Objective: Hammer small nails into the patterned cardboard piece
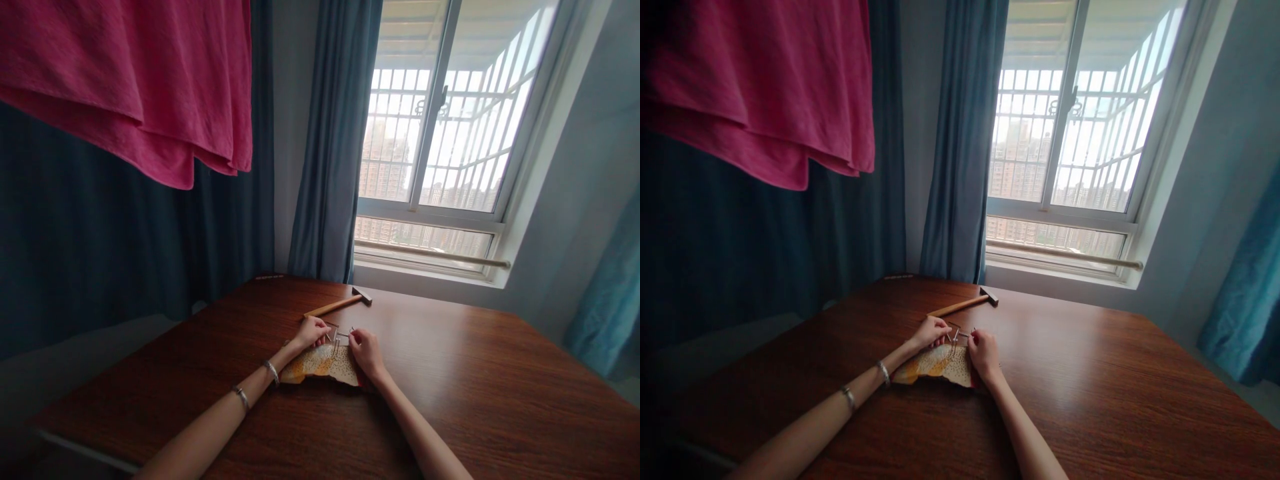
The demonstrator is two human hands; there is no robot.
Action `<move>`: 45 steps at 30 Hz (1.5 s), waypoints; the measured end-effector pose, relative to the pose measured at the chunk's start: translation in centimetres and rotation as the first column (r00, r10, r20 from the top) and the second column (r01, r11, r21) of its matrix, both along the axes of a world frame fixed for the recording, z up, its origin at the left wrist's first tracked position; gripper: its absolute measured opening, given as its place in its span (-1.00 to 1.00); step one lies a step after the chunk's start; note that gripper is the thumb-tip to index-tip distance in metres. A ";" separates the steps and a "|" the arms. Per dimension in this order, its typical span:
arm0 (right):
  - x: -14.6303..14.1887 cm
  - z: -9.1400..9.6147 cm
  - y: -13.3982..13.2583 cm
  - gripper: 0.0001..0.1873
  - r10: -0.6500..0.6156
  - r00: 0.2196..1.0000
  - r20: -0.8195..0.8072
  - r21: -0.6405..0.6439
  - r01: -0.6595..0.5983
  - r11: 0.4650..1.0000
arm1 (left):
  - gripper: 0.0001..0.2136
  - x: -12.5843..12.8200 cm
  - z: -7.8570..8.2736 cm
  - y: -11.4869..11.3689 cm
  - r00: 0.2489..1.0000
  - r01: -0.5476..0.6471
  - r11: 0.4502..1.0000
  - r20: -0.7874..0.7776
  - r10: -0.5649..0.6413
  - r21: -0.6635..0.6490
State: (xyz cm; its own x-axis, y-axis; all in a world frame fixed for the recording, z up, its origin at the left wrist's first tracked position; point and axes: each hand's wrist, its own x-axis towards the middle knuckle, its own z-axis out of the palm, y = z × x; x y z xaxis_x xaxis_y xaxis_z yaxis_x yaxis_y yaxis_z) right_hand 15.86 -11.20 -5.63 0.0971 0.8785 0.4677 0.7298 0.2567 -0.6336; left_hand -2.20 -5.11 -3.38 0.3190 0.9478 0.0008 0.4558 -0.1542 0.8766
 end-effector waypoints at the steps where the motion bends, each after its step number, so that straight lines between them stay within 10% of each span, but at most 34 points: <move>1: -0.1 0.1 -0.3 -0.79 0.016 1.000 0.009 0.021 -0.016 1.000 | -0.73 -0.1 0.1 -0.2 1.000 0.012 1.000 0.007 -0.012 0.019; 8: -0.6 1.6 -2.7 -0.87 0.254 0.953 0.167 0.024 -0.261 0.965 | -0.71 -1.6 1.6 -1.5 0.964 0.267 0.960 -0.005 -0.267 0.086; 16: -0.8 1.8 -2.9 -0.88 0.256 0.939 0.230 0.033 -0.270 0.962 | -0.71 -2.3 2.5 -1.5 0.859 0.511 0.849 -0.074 -0.506 0.133; 31: -0.5 0.4 -1.3 -0.82 0.324 0.946 0.000 0.036 -0.323 0.946 | -0.80 -1.3 1.0 -1.4 0.884 0.466 0.861 -0.070 -0.462 0.205; 35: -0.3 0.1 -0.6 -0.76 0.255 0.947 -0.196 0.057 -0.248 0.967 | -0.74 -0.9 1.1 -1.7 0.931 0.351 0.922 0.041 -0.362 0.164; 45: -0.1 -0.9 0.4 -0.75 0.009 0.998 -0.070 0.040 -0.006 0.999 | -0.69 -0.2 -0.4 -0.2 0.993 0.066 0.997 0.098 -0.070 0.051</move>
State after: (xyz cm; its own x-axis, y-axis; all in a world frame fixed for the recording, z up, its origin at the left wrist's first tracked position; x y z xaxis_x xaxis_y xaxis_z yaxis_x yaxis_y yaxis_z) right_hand 15.81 -10.78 -6.51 0.1240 0.8602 0.4946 0.6821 0.2881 -0.6721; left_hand -2.40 -5.26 -3.82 0.3789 0.9219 0.0804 0.3532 -0.2244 0.9082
